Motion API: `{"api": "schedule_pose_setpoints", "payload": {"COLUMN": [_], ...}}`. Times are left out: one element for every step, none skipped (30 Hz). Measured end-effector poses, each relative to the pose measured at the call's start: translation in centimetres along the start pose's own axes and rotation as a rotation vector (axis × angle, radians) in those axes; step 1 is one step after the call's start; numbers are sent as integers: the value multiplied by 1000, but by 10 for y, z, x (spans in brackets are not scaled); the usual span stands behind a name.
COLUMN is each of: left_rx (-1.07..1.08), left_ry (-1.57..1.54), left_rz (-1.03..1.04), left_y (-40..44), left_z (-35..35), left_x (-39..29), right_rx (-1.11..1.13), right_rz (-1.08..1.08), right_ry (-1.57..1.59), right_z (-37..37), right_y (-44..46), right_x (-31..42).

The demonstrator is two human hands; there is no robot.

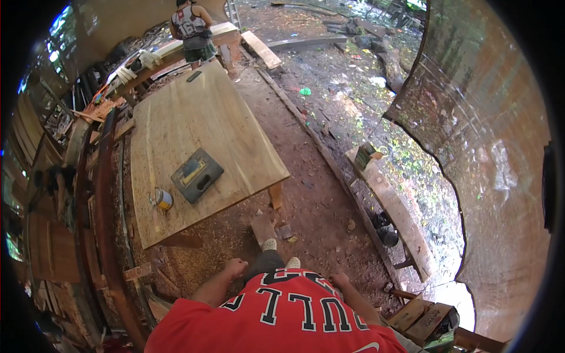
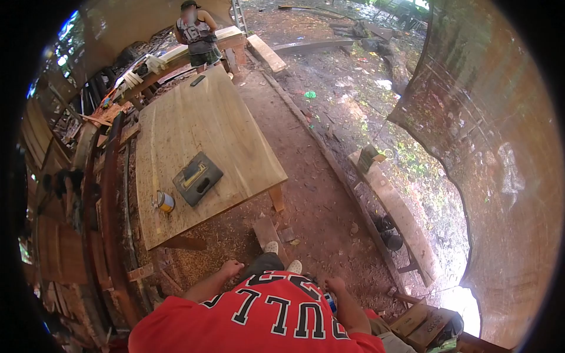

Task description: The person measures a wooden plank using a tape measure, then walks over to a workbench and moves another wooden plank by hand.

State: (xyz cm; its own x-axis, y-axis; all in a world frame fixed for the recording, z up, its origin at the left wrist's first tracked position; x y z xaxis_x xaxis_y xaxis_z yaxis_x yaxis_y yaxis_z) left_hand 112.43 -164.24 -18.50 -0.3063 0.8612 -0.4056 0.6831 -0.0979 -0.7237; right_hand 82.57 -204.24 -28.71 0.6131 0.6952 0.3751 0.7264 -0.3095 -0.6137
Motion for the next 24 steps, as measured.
{"api": "schedule_pose_setpoints", "payload": {"left_rx": [2, 4, 2, 1, -1, -2, -2, -3, -5, -6, -8, -6, -4, -3, -4, -5, -5, -5, -5, -5, -5, -5, -6, -2], "left_ry": [-3, -6, -8, -11, -14, -6, 2, 10, 5, 1, -4, 7, 17, 28, 36, 43, 51, 54, 58, 61, 55, 49, 43, 46], "left_rz": [0, 1, -3, -7, -12, -6, -1, 4, -1, -5, -10, -4, 2, 8, 8, 8, 9, 13, 18, 22, 22, 22, 22, 22], "left_y": [1, 2, 4, 5, 7, 5, 3, 1, 1, 1, 1, 4, 7, 9, 11, 7, 5, 5, 5, 6, 8, 12, 15, 19], "left_z": [1, 2, 3, 4, 4, 4, 2, 1, 1, 1, 2, 4, 5, 6, 7, 5, 4, 4, 4, 4, 5, 8, 10, 13], "left_x": [1, 2, 4, 5, 7, 5, 1, -1, 0, 0, 0, 3, 5, 7, 9, 6, 4, 4, 4, 4, 7, 10, 14, 18], "right_rx": [-30, -25, -20, -15, -25, -35, -44, -55, -65, -56, -52, -29, -5, -27, -48, -57, -71, -73, -66, -58, -42, -8, 20, 65], "right_rz": [-105, -61, -17, 27, 128, 229, 268, 308, 286, 217, 147, 30, -87, 32, 151, 212, 273, 275, 264, 253, 231, 165, 97, -13], "right_ry": [-131, -65, 0, 66, 243, 421, 519, 617, 636, 549, 462, 268, 73, 284, 495, 602, 709, 712, 705, 698, 680, 579, 479, 294], "right_z": [0, 4, 9, 16, 6, -3, -11, -18, -20, -23, -27, -29, -28, -29, -27, -25, -23, -23, -24, -26, -28, -32, -38, -43], "right_y": [1, 3, 6, 9, 2, -8, -15, -21, -23, -23, -23, -23, -24, -23, -24, -25, -25, -25, -26, -27, -29, -31, -34, -37], "right_x": [4, -2, -7, -16, -12, -7, 0, 6, 10, 16, 22, 30, 37, 31, 25, 22, 18, 18, 21, 24, 27, 36, 45, 56]}}
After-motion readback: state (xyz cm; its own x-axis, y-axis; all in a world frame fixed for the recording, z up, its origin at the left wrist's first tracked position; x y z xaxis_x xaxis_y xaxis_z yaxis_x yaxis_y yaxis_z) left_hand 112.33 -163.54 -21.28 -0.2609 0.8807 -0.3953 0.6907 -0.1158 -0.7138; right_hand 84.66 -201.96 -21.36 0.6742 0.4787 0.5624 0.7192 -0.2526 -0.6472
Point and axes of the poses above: each hand's wrist, its own y-axis towards the middle knuckle, its own z-axis out of the palm, x = y × z, the point moved 10 cm from there along y, towards the middle knuckle, and after that the axes turned 11 degrees about -x, right-handed, at the moved point
